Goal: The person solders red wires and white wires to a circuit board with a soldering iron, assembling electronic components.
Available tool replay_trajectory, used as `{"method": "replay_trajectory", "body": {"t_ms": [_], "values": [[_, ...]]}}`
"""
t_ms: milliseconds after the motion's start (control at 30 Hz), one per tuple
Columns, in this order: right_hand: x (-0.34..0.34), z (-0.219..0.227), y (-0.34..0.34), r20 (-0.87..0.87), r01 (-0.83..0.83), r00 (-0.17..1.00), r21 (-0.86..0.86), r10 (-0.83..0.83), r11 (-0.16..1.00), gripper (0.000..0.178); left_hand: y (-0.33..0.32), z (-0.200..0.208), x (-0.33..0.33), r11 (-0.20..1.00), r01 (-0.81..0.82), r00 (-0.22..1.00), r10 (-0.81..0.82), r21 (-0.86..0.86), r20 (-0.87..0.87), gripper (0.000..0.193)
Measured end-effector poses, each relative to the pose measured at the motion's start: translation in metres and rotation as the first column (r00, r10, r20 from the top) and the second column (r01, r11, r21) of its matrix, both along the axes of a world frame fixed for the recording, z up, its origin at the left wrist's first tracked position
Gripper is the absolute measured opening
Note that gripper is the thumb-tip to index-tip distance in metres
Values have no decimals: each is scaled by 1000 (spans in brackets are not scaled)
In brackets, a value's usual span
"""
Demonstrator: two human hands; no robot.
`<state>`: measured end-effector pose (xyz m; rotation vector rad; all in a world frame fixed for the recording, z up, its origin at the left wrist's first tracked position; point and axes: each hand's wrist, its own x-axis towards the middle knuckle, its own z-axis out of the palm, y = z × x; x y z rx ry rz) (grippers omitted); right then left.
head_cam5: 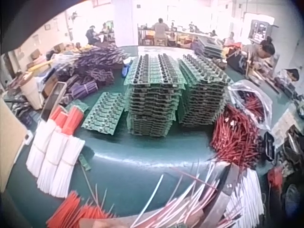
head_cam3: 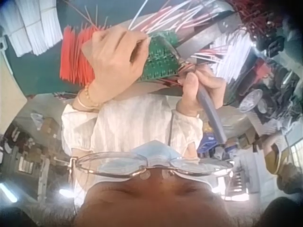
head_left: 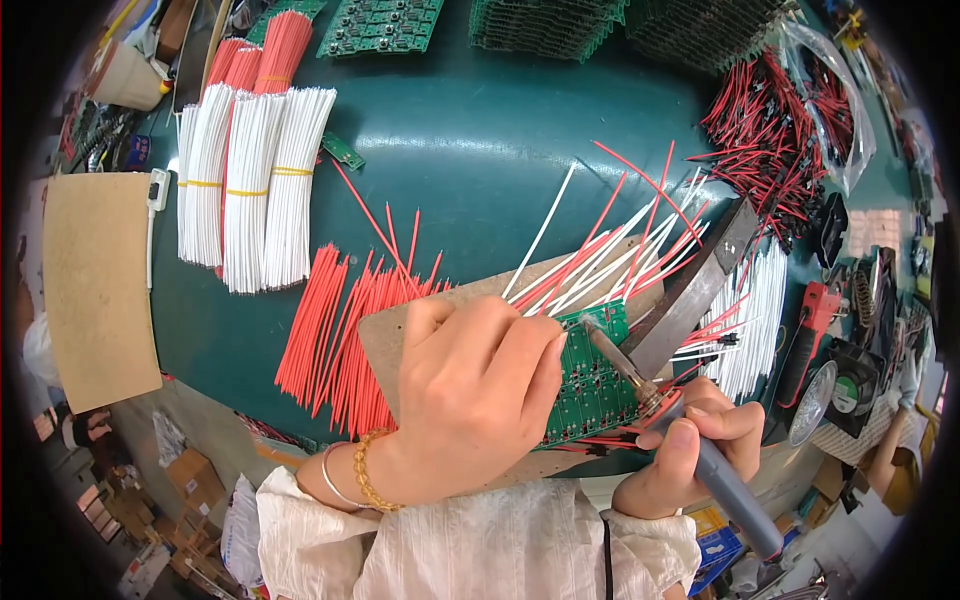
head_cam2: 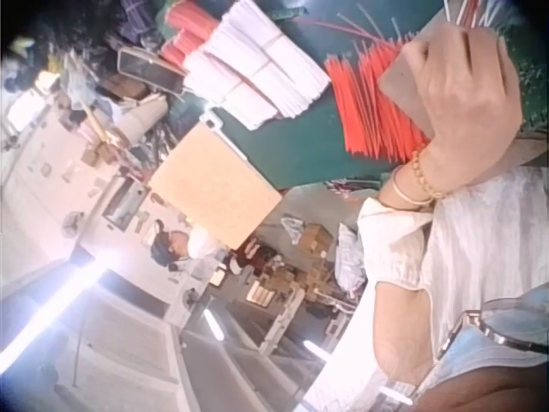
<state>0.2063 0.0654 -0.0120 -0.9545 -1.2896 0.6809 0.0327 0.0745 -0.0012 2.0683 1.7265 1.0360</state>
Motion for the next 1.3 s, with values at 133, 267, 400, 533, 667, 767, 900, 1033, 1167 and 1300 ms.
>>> {"method": "replay_trajectory", "body": {"t_ms": [133, 267, 400, 533, 667, 767, 900, 1033, 1167, 1300], "values": [[7, 1, -3, 2, 14, 1000, -16, -14, 1000, 20, 0, 0, 0, 1000, 22, 1000, -22, 1, 10, 13], [14, 2, -5, 42, 1, 999, 3, -1, 1000, 21, -3, 3, 0, 999, 38, 999, -38, -15, 7, 14], [15, 14, -10, 67, 33, 997, -91, -27, 995, 21, -10, 19, -2, 993, 9, 1000, -6, -119, 23, 14], [-8, 24, -20, 246, 184, 955, -45, -168, 982, 24, -3, 13, 4, 992, -13, 992, 29, -127, 125, 11], [-13, 32, -20, 447, 163, 884, -14, -139, 987, 23, 0, 8, 8, 996, 12, 998, -6, -91, 63, 10], [-5, 35, -15, 561, -33, 828, 27, 13, 999, 16, 5, 2, 9, 999, 38, 999, -38, -11, 13, 11], [-12, 31, -14, 590, 24, 805, 78, -66, 997, 16, 5, -1, 10, 997, 79, 997, -79, 4, -5, 12], [-20, 25, -12, 367, 221, 901, 73, -232, 973, 20, 3, -1, 9, 998, 59, 998, -59, 2, 1, 12], [-21, 30, -12, 259, 394, 890, -26, -375, 919, 28, 7, 0, 8, 999, 39, 999, -39, 12, -5, 11], [-12, 29, -14, 323, 263, 922, -117, -214, 958, 29, 7, -3, 9, 999, 41, 999, -41, 25, 8, 11]]}}
